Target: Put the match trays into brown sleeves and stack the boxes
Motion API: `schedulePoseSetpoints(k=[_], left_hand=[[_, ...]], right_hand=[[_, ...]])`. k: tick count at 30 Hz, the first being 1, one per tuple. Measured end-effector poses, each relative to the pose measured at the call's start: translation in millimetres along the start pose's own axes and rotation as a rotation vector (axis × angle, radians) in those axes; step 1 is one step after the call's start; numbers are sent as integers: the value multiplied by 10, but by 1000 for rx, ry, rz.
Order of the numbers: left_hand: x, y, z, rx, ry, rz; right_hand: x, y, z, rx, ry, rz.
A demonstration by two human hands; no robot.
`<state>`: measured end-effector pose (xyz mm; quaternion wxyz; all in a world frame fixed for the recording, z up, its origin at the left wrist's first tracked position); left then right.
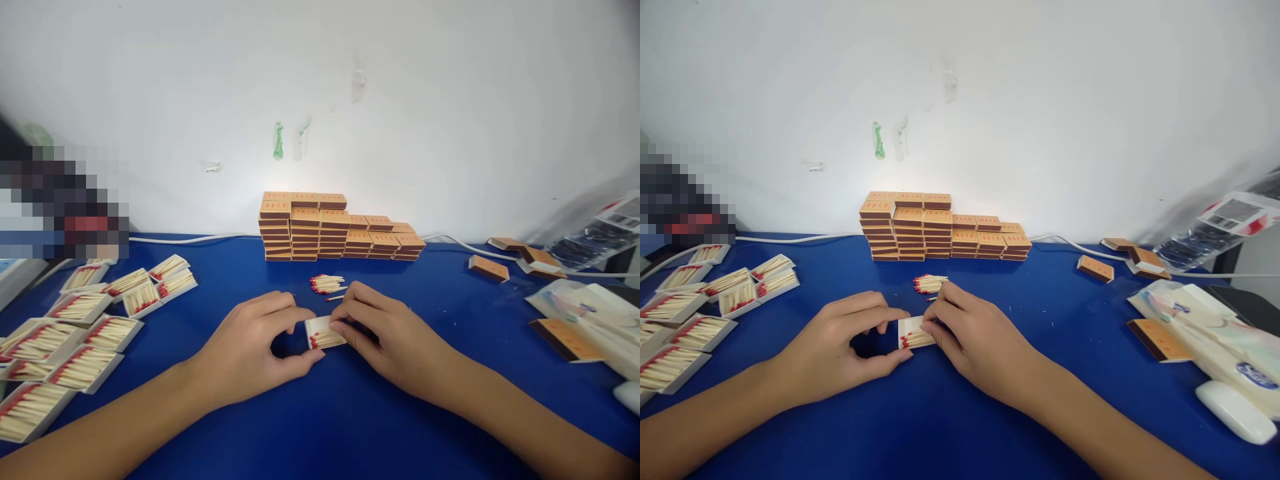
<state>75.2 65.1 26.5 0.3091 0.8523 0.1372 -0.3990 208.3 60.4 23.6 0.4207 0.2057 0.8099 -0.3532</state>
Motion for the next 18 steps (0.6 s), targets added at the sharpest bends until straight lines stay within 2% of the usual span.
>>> schedulePoseSetpoints(k=[7,12,18], left_hand=[[23,-12,-5,-17,-18,9],[16,-23,1,-26,-13,17],[30,-37,13,-28,-31,23]], right_hand=[[-12,245,-20,191,-20,-264],[40,265,-15,200,-62,-253],[44,166,-8,175,-35,-251]])
Point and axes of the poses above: each hand's wrist, its own z-axis away from the middle knuckle, its own x-axis out of the palm, y = z × x, the point moved 10 cm from there along -z, towards the middle knuckle, and after that the axes turned 2 degrees about y, right-handed, at the moved point
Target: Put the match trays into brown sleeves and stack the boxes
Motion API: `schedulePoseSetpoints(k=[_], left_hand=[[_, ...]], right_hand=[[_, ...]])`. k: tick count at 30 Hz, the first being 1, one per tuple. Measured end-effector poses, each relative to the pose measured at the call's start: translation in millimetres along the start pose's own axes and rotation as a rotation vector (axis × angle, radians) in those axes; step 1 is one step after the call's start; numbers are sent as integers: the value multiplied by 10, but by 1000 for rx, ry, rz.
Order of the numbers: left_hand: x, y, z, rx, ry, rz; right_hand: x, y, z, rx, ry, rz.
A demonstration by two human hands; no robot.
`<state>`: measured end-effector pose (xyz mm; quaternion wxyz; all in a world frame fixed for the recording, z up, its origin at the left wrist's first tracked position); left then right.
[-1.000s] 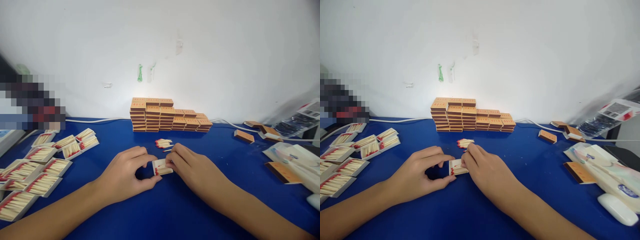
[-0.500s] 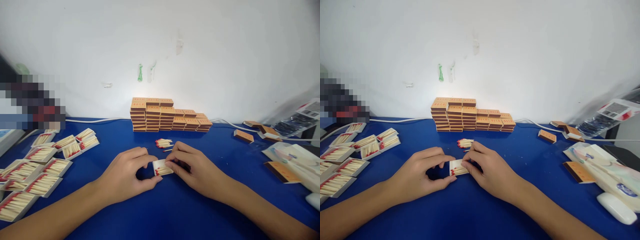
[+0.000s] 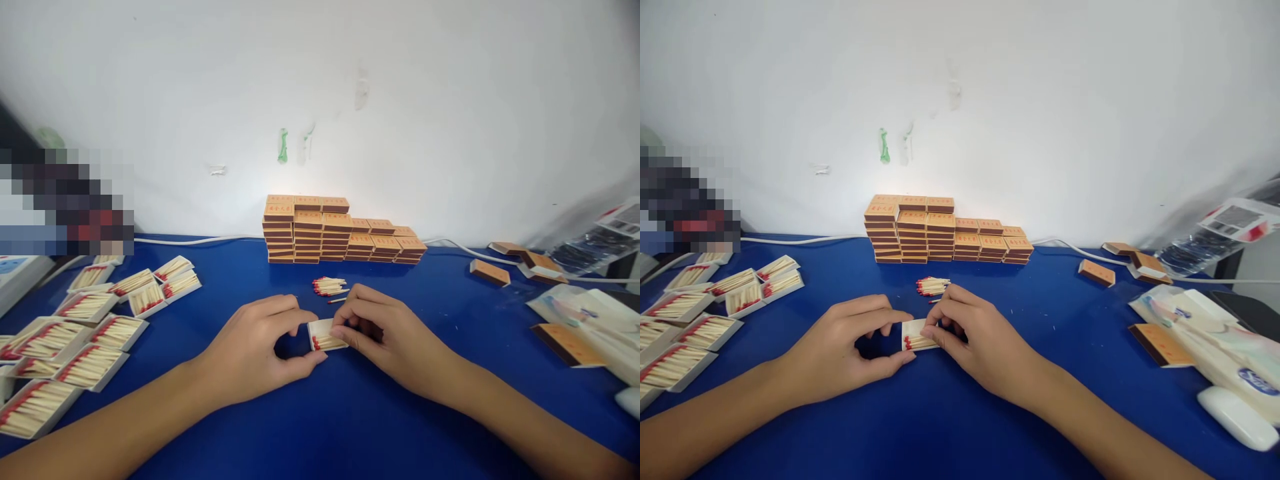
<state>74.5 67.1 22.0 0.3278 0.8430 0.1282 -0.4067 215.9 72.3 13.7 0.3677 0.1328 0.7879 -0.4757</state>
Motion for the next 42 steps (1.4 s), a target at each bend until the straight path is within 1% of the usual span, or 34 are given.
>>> schedulePoseSetpoints(k=[3,5,6,8,12,18,25,33,38,42], left_hand=[[-1,0,-5,-3,3,1],[1,-2,-10,-7,2,1],[0,-5,-13,-10,3,-1],[-1,-7,-17,-12,4,-1],[0,-11,-12,-17,-1,2],[-5,-3,-6,-10,3,-3],[2,-17,-2,-13,1,-6],[5,-15,0,-14,-5,1],[0,-12,-9,-16,-1,-9],[4,-5,0,-17,-7,-6]], right_hand=[[-103,66,-27,-8,87,24],[-204,150,-43,-11,168,105],[-232,188,-50,-16,188,151],[-232,247,-62,-27,175,222],[-191,299,-60,-21,132,272],[-210,314,-50,9,167,303],[-188,328,-60,23,132,299],[-174,268,-52,-8,110,340],[-154,197,-32,-46,81,422],[-174,186,-28,-33,85,424]])
Point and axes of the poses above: each hand's wrist, its own z-axis away from the middle knuckle, its own x-axis out of the palm, y = z × x, the point moved 10 cm from there along -z, towards the middle knuckle, and after that the axes turned 2 degrees about y, right-handed, at the moved point
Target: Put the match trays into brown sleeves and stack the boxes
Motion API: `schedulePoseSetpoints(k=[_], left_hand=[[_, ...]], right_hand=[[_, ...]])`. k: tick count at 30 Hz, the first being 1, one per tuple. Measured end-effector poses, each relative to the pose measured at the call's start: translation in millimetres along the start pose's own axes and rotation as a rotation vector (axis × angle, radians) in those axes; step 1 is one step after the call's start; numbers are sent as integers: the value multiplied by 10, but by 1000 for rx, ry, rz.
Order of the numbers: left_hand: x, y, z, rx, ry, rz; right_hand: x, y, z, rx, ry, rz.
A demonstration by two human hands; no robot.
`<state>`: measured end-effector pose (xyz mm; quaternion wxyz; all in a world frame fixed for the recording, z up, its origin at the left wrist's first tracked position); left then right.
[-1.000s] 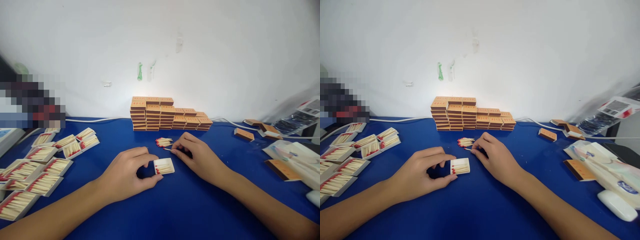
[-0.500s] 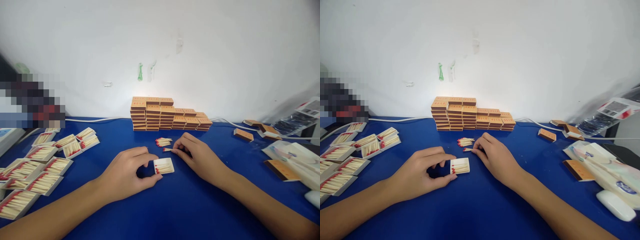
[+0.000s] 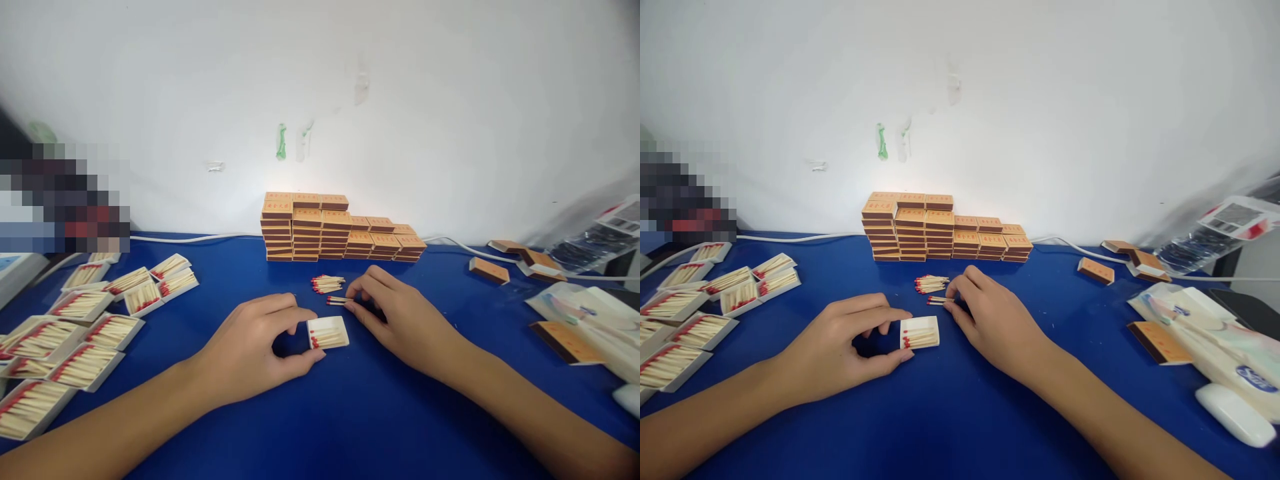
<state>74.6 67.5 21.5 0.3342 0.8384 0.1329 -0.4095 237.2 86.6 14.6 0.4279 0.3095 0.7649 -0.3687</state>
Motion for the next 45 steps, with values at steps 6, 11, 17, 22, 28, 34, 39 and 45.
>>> schedulePoseSetpoints(k=[6,11,17,22,28,34,39,45], left_hand=[[-1,7,-7,-1,1,-2],[-2,2,-11,-6,-1,3],[-6,-16,-7,-18,3,-5],[-8,-16,-19,-18,6,0],[-14,-10,-18,-19,9,4],[-5,-15,-3,-21,0,-5],[-1,-20,-11,-19,-1,-6],[-4,-21,-9,-18,7,-7]], right_hand=[[26,-6,0,-11,-14,18],[47,26,-11,-22,-29,67],[-54,-130,16,-44,47,4],[-7,-418,86,-138,6,12],[-64,-214,42,-83,76,-48],[41,-43,8,-79,34,26],[8,-83,28,-99,43,87],[-49,-74,21,-82,64,83]])
Point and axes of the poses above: each hand's wrist, its own z-axis away from the middle knuckle, its own x-axis out of the palm, y = z × x, the point moved 10 cm from there along -z, towards the middle knuckle, and after that the axes turned 2 degrees about y, right-handed, at the moved point
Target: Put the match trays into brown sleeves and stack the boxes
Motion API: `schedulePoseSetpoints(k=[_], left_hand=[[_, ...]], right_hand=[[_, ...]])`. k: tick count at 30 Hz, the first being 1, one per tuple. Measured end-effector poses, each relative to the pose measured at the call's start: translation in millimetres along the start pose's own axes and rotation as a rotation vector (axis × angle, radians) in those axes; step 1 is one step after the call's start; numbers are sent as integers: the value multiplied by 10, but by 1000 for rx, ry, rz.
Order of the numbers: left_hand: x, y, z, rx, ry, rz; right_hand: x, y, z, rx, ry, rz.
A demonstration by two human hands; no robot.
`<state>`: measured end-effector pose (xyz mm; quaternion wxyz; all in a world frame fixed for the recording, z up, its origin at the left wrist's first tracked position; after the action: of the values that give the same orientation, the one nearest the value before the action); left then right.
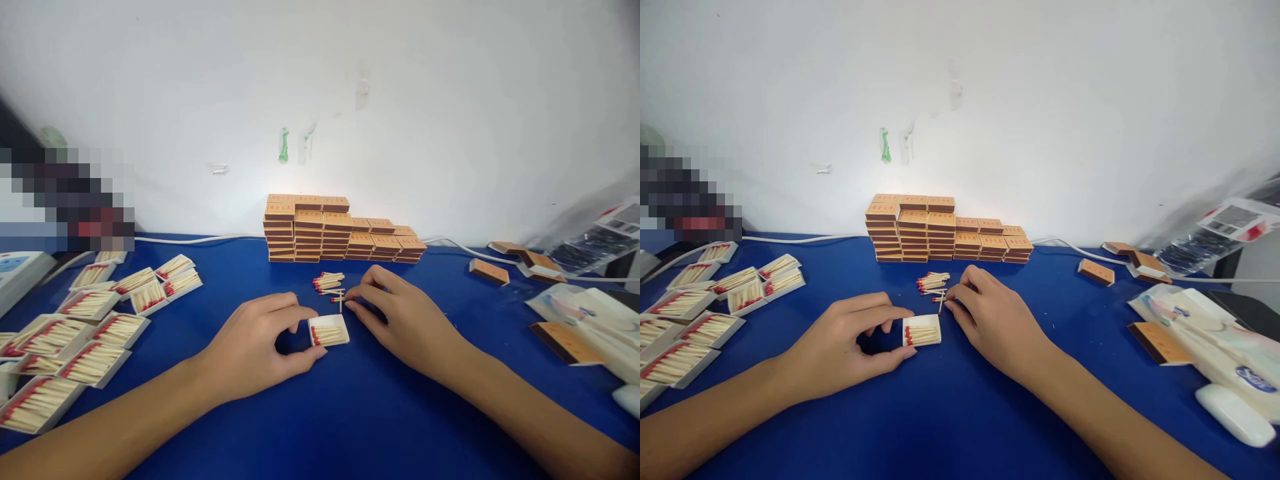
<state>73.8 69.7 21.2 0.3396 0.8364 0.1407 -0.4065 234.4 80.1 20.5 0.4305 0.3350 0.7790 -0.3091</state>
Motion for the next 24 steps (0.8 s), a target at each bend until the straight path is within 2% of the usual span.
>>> schedulePoseSetpoints(k=[7,14,24], left_hand=[[5,4,0,-4,-8,6],[0,7,-2,-3,-4,12],[0,-3,8,4,-2,10]], right_hand=[[114,99,-7,96,-86,-50],[128,110,-3,47,-70,104],[140,134,10,3,-98,162]])
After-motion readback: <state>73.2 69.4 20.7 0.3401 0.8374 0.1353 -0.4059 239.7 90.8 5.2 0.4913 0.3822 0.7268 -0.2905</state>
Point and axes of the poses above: each hand's wrist, its own z-axis away from the middle knuckle, its own x-axis out of the palm, y = z × x, the point moved 10 cm from there along -z, towards the middle knuckle, and after that the axes turned 2 degrees about y, right-handed, at the moved point
